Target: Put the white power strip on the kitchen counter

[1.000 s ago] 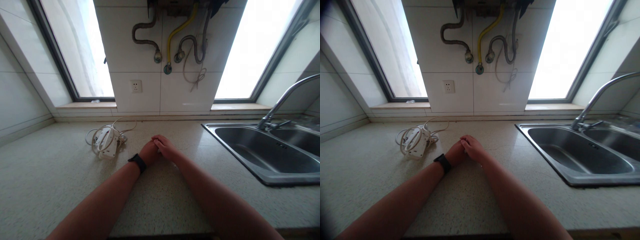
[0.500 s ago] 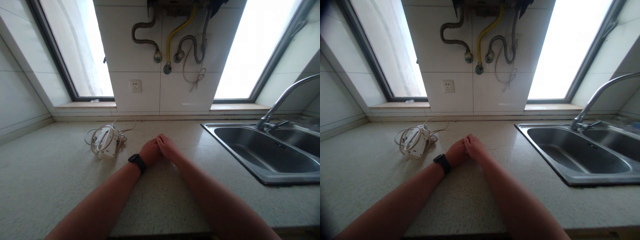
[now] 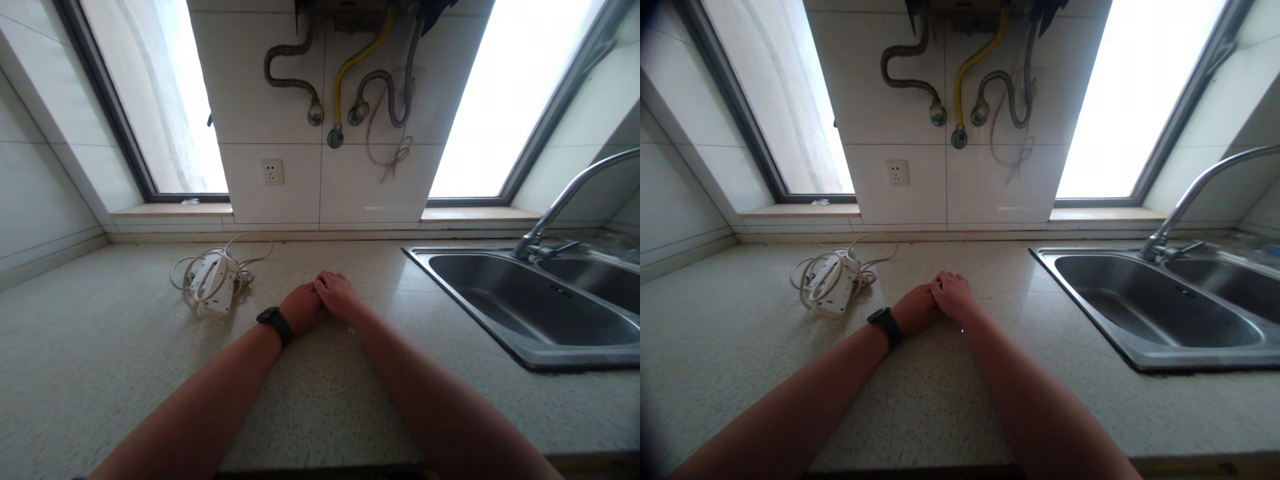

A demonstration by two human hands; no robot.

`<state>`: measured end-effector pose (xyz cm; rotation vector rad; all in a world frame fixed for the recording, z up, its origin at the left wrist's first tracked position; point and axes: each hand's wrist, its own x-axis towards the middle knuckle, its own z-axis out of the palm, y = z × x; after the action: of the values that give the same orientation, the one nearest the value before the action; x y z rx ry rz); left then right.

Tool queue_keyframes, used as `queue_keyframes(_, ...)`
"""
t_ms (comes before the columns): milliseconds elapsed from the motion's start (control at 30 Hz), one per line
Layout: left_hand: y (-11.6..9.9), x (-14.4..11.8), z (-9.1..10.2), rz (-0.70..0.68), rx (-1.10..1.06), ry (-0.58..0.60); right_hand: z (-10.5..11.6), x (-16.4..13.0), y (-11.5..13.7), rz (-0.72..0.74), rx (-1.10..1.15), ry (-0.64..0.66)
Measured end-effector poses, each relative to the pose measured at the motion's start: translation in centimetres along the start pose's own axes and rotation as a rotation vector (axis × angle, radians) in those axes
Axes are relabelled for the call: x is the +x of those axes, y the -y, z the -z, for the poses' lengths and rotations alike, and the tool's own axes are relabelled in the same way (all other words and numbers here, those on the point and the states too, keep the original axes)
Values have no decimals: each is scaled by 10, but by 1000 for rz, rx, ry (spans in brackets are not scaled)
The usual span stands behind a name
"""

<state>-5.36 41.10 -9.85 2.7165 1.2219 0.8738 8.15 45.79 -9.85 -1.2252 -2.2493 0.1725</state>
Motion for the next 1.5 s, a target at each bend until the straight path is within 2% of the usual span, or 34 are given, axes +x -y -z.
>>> queue_keyframes(200, -4, 2, 4, -18, 28, -17, 4, 0, 1, -2, 24, 7)
queue_keyframes(333, -2, 3, 5, -5, -48, -43, 3, 2, 0, -9, 153, -12)
queue_keyframes(433, 3, 4, 6, 69, -230, -130, -3, 8, -3, -67, 357, -72)
queue_keyframes(567, 9, 6, 9, 251, -523, -263, -10, 16, -6, -217, 696, -161)
queue_keyframes(667, 9, 9, 8, 324, -729, -314, -9, 19, -5, -338, 861, -151)
queue_keyframes(800, 7, 11, 5, 395, -886, -381, -4, 17, -3, -422, 941, -111)
queue_keyframes(933, 9, 10, 4, 431, -988, -454, -4, 15, -2, -365, 951, -82)
queue_keyframes(1233, 9, 9, 6, 455, -1202, -501, -4, 10, 2, -195, 971, -36)
queue_keyframes(1500, 9, 9, 4, 456, -1359, -548, -7, 10, 4, -184, 1004, 6)
